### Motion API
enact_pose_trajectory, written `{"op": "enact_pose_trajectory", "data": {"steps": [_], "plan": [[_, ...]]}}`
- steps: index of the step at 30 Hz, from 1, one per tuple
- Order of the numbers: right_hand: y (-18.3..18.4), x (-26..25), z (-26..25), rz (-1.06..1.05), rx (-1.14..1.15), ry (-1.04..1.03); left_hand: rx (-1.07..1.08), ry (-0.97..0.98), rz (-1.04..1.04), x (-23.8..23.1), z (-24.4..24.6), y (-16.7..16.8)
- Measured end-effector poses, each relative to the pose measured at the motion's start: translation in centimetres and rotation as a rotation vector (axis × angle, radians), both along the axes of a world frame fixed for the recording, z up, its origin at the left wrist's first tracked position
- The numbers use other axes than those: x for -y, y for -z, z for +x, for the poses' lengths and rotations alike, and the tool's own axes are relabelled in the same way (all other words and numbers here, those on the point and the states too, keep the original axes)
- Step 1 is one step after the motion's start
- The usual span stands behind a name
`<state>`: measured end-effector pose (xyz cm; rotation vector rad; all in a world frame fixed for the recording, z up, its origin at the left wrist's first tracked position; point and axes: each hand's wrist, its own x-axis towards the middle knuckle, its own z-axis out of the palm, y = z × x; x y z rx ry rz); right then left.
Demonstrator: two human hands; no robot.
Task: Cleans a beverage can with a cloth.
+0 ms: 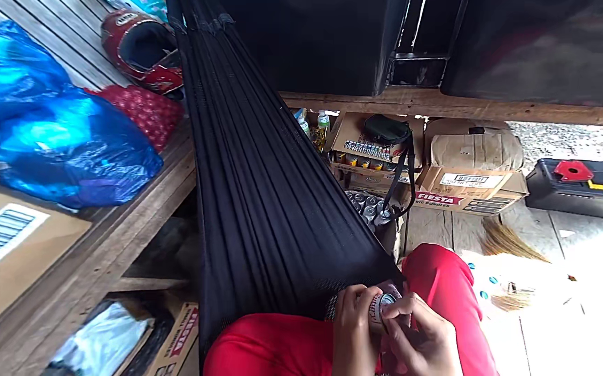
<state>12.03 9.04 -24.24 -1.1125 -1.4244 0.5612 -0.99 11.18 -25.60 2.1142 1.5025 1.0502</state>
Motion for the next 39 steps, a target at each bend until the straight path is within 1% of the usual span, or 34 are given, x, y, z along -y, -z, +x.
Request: {"op": "enact_pose_trajectory", "data": {"steps": [5, 8, 11, 15, 18, 21, 24, 29, 32, 35, 39], "plan": [[1.0, 0.8, -7.4, -0.05, -0.157, 0.094, -0.079, -0.045, -0.043, 1.7, -6.1, -0.2], [1.1, 1.0, -10.6, -0.063, -0.206, 0.131, -0.139, -0.059, -0.032, 2.5, -9.3, -0.7], [0.7, 1.2, -12.5, -0.04, -0.15, 0.155, -0.159, -0.097, 0.001, 3.0, -11.1, -1.4], [0.3, 1.4, -12.9, 0.003, -0.018, 0.219, -0.135, -0.131, 0.014, 3.2, -11.4, -1.7], [0.8, 1.2, -11.8, 0.03, 0.07, 0.251, -0.127, -0.146, 0.041, 2.7, -10.6, -1.4], [1.3, 0.8, -9.4, 0.101, 0.159, 0.262, -0.072, -0.163, 0.067, 1.9, -8.8, -0.9], [1.3, 0.4, -5.9, 0.14, 0.208, 0.199, -0.006, -0.168, 0.063, 1.2, -6.0, -0.7], [-0.3, 0.8, 0.1, 0.087, 0.281, 0.035, 0.087, -0.176, 0.03, -0.4, -0.6, -0.8], [-1.6, 0.8, 2.8, 0.113, 0.269, -0.021, 0.161, -0.131, 0.019, -1.2, 2.9, -1.1], [-2.7, -0.3, 5.2, 0.154, 0.231, -0.044, 0.237, -0.063, 0.011, -1.3, 5.7, -1.6], [-2.7, -2.0, 6.1, 0.253, 0.238, -0.04, 0.217, -0.055, 0.016, -1.4, 6.6, -1.8]]}}
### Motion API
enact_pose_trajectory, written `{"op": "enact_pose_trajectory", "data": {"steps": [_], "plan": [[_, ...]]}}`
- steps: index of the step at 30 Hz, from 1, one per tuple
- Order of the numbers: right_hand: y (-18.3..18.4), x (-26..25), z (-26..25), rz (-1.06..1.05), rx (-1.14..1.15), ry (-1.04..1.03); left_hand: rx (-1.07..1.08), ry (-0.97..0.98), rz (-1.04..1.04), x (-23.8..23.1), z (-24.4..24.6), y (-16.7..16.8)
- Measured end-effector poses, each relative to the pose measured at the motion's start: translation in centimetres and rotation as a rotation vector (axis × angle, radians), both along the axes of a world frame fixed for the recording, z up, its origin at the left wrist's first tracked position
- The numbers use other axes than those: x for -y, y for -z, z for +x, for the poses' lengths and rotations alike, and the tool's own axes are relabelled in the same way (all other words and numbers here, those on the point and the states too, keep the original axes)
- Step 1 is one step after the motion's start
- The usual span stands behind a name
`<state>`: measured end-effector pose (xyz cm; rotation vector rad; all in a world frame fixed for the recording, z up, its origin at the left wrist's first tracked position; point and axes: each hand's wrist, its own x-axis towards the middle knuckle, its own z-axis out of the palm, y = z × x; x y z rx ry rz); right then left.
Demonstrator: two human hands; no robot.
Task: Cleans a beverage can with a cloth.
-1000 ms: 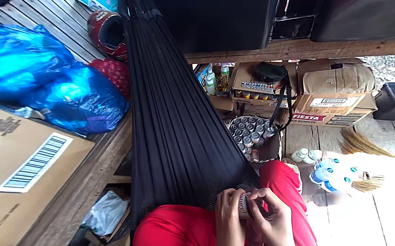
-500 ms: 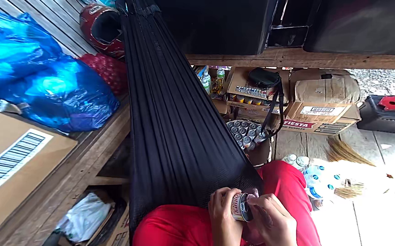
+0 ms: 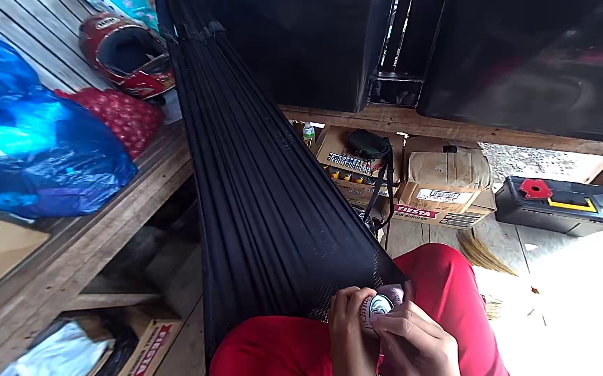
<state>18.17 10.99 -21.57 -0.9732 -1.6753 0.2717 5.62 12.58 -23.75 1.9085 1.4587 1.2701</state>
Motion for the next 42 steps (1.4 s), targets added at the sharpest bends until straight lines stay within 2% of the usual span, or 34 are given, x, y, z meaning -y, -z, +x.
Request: {"op": "enact_pose_trajectory", "data": {"steps": [6, 14, 19, 23, 27, 32, 37, 42], "plan": [[2.8, -1.2, -3.6, 0.038, -0.089, 0.129, -0.106, -0.083, 0.024, 1.0, -3.3, 0.8], [4.9, 1.9, -13.3, -0.09, -0.092, 0.291, -0.33, -0.189, 0.045, 2.8, -13.2, 0.5], [3.4, 5.1, -17.9, -0.227, -0.193, 0.137, -0.396, -0.204, 0.051, 3.4, -18.0, -0.9], [2.6, 6.2, -19.8, -0.193, -0.377, 0.007, -0.313, -0.108, -0.014, 4.1, -18.9, -1.8], [2.6, 4.0, -18.2, -0.09, -0.328, 0.015, -0.286, -0.075, -0.016, 4.2, -17.5, -0.9], [3.1, 2.7, -14.2, -0.039, -0.283, 0.049, -0.164, -0.09, -0.037, 3.8, -12.4, 0.3], [4.6, 2.0, -6.8, -0.021, -0.19, -0.018, -0.124, -0.135, 0.01, 2.0, -7.0, 0.7], [3.5, -0.2, 0.0, 0.004, -0.155, 0.083, -0.067, -0.131, 0.006, 1.1, -0.1, 0.2]]}}
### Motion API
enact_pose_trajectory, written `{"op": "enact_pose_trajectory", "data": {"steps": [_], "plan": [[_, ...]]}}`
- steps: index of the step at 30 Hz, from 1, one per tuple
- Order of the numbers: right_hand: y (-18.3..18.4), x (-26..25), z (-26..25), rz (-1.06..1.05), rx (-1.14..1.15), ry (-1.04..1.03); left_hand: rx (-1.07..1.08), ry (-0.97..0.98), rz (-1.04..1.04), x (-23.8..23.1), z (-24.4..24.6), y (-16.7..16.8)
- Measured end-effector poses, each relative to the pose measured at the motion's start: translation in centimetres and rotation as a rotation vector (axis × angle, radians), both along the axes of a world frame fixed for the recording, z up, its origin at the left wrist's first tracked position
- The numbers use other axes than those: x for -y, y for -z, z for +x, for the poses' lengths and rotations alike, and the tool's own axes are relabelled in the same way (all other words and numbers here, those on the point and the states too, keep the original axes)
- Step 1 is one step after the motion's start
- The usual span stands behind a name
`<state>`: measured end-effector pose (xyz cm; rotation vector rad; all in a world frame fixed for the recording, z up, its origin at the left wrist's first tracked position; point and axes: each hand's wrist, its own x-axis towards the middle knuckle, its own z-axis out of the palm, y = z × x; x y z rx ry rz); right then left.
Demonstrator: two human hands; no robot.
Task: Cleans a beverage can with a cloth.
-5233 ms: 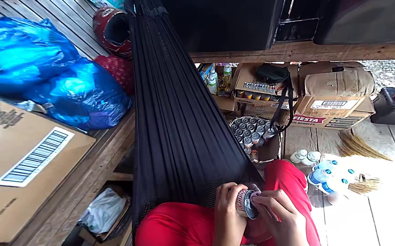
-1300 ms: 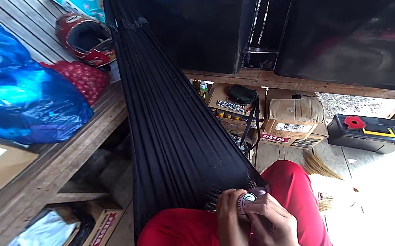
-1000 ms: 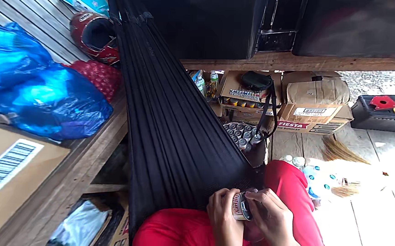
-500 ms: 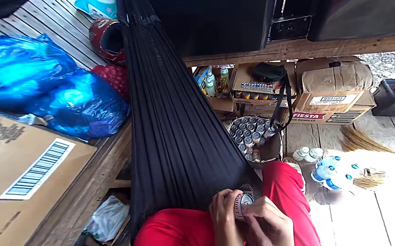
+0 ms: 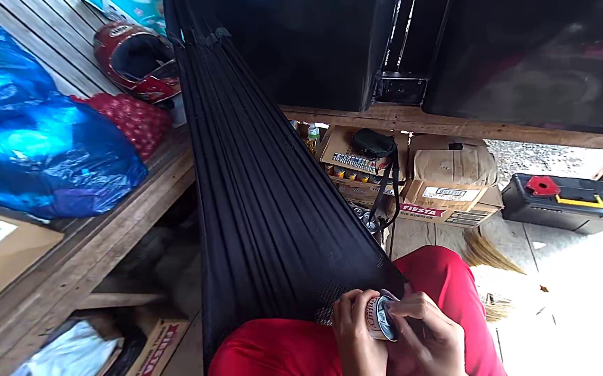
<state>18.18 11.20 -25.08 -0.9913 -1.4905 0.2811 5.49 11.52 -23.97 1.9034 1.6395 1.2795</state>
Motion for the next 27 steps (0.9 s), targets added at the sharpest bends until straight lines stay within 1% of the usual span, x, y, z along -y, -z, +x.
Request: {"op": "enact_pose_trajectory", "data": {"steps": [3, 5, 8, 12, 15, 17, 19, 23, 27], "plan": [[-1.5, 0.9, 1.5, -0.019, 0.04, -0.004, 0.064, 0.055, 0.0, -0.2, 1.9, -0.6], [-1.6, 1.2, 2.1, -0.019, 0.066, -0.033, 0.017, 0.048, 0.031, -0.5, 1.9, -0.7], [-0.8, 0.7, 1.6, -0.022, 0.032, -0.048, -0.048, 0.034, 0.044, -0.5, 0.8, -0.3], [-0.9, 1.6, -2.4, -0.05, 0.003, -0.077, -0.017, 0.058, 0.005, 0.2, -2.5, 0.1], [0.3, 2.7, -5.8, -0.079, -0.008, -0.138, -0.098, 0.049, -0.008, 0.7, -6.6, 0.7], [1.4, 2.8, -7.8, -0.068, -0.01, -0.143, -0.164, 0.04, -0.011, 1.0, -9.2, 0.9], [1.9, 2.7, -9.8, -0.052, -0.031, -0.136, -0.182, 0.04, -0.019, 1.5, -11.2, 0.7], [0.9, 3.6, -13.9, -0.057, -0.129, -0.144, -0.158, 0.083, -0.029, 2.3, -14.9, -0.1], [0.2, 4.5, -16.6, -0.052, -0.119, -0.111, -0.184, 0.095, -0.067, 2.7, -17.1, -0.8]]}}
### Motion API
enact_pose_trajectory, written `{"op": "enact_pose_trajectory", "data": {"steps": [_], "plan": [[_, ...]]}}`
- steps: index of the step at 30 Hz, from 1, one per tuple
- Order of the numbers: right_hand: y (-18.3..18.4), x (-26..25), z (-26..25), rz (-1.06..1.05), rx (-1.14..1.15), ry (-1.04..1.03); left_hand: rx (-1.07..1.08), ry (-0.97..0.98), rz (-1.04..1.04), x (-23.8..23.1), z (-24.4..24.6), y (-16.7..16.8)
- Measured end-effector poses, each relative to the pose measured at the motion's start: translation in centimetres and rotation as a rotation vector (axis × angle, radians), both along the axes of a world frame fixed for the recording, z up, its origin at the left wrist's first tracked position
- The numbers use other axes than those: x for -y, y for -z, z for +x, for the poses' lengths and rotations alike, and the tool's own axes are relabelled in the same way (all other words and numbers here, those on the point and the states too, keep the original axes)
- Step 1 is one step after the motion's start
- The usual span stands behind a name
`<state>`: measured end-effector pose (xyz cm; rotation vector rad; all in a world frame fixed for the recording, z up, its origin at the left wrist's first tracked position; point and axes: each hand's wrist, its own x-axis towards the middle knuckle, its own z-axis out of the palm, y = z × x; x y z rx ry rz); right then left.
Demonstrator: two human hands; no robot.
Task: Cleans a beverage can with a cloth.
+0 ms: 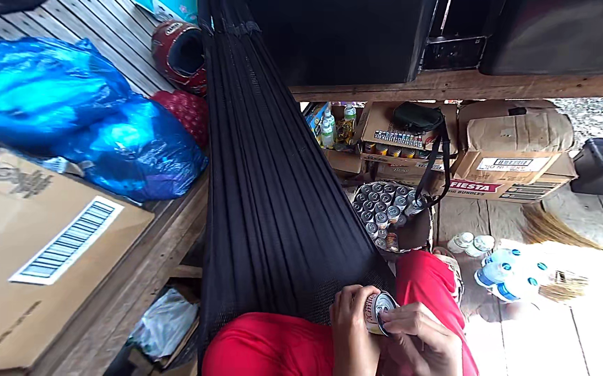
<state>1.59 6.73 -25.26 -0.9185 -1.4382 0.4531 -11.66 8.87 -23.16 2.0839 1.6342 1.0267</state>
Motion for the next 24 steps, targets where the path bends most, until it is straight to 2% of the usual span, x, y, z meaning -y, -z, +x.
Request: {"op": "enact_pose_trajectory", "data": {"steps": [3, 6, 12, 16, 21, 24], "plan": [[0.6, -0.4, -0.6, 0.041, 0.007, 0.053, -0.016, 0.0, -0.015, 0.1, -0.1, 0.2], [1.3, -1.9, 0.9, 0.055, -0.032, 0.069, -0.017, -0.007, -0.002, 0.1, 1.5, 1.0], [1.5, -3.5, 7.1, -0.075, -0.087, 0.163, 0.008, -0.001, -0.025, -0.8, 7.5, 1.6], [1.8, -3.3, 11.8, -0.085, 0.071, 0.245, 0.05, 0.013, -0.019, -2.2, 12.2, 2.0], [1.7, -2.4, 17.1, -0.085, 0.196, 0.173, 0.084, 0.04, 0.0, -3.9, 16.6, 1.6], [1.2, -2.2, 19.1, -0.14, 0.197, 0.111, 0.044, 0.048, 0.022, -4.3, 17.7, 1.4]]}}
